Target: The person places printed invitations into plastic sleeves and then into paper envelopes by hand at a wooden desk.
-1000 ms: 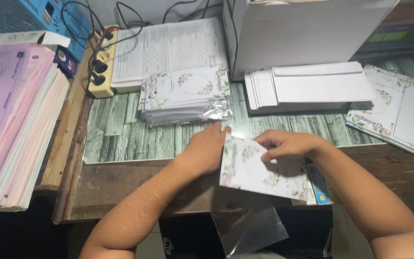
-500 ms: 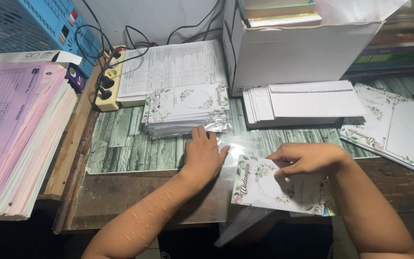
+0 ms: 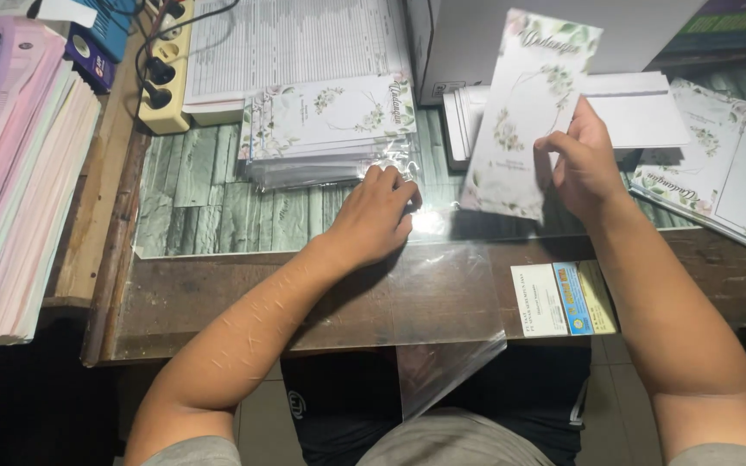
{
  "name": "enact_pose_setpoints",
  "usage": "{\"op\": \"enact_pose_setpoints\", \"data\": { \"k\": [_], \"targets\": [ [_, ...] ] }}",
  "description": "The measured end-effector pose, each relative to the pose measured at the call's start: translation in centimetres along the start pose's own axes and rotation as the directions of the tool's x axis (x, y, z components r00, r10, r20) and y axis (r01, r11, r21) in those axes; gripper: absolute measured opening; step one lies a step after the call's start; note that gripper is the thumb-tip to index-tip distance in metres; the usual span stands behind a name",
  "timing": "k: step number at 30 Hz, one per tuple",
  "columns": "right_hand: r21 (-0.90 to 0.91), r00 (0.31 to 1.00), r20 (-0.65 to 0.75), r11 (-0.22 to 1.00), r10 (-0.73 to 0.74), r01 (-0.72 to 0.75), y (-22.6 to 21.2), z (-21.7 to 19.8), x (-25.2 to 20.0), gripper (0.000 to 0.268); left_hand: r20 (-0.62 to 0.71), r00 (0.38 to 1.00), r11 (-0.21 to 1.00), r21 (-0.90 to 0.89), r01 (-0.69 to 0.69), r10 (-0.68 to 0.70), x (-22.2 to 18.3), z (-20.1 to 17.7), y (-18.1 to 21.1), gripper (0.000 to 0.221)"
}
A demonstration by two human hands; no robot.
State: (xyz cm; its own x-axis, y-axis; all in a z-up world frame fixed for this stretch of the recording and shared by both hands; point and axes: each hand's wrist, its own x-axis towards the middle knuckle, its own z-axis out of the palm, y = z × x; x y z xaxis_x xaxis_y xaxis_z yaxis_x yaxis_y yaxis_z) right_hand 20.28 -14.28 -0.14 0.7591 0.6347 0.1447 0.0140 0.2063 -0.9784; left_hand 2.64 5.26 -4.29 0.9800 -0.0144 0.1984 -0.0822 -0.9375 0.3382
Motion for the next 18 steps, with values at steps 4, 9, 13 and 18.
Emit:
{"op": "enact_pose_setpoints", "data": {
  "k": [4,9,13,18],
  "targets": [
    [0.002,0.998,-0.045,0.999,-0.045,0.045,-0.1,0.9,-0.6,0.056,-0.003,1.0,1.0,-0.028,-0.002,0.002,0.1,-0.8,1.2,0.01],
    [0.09,0.964,-0.266,0.996,0.026,-0.002,1.1,0.1,-0.1,0.038,0.219,0.942,0.769,-0.545,0.334,-0.254,0.2,-3.8,2.8,0.017],
    [0.091,0.972,-0.202,0.986,-0.121,0.142,1.2,0.2,0.0,0.038,0.264,0.899,0.519,-0.745,0.42,-0.349,0.6,-3.8,2.7,0.032],
    [0.062,0.963,-0.264,0.996,-0.043,0.061,1.7,0.5,-0.2,0.04,0.46,0.777,0.138,-0.817,0.56,-0.43,0.9,-5.2,3.8,0.033]
  ]
}}
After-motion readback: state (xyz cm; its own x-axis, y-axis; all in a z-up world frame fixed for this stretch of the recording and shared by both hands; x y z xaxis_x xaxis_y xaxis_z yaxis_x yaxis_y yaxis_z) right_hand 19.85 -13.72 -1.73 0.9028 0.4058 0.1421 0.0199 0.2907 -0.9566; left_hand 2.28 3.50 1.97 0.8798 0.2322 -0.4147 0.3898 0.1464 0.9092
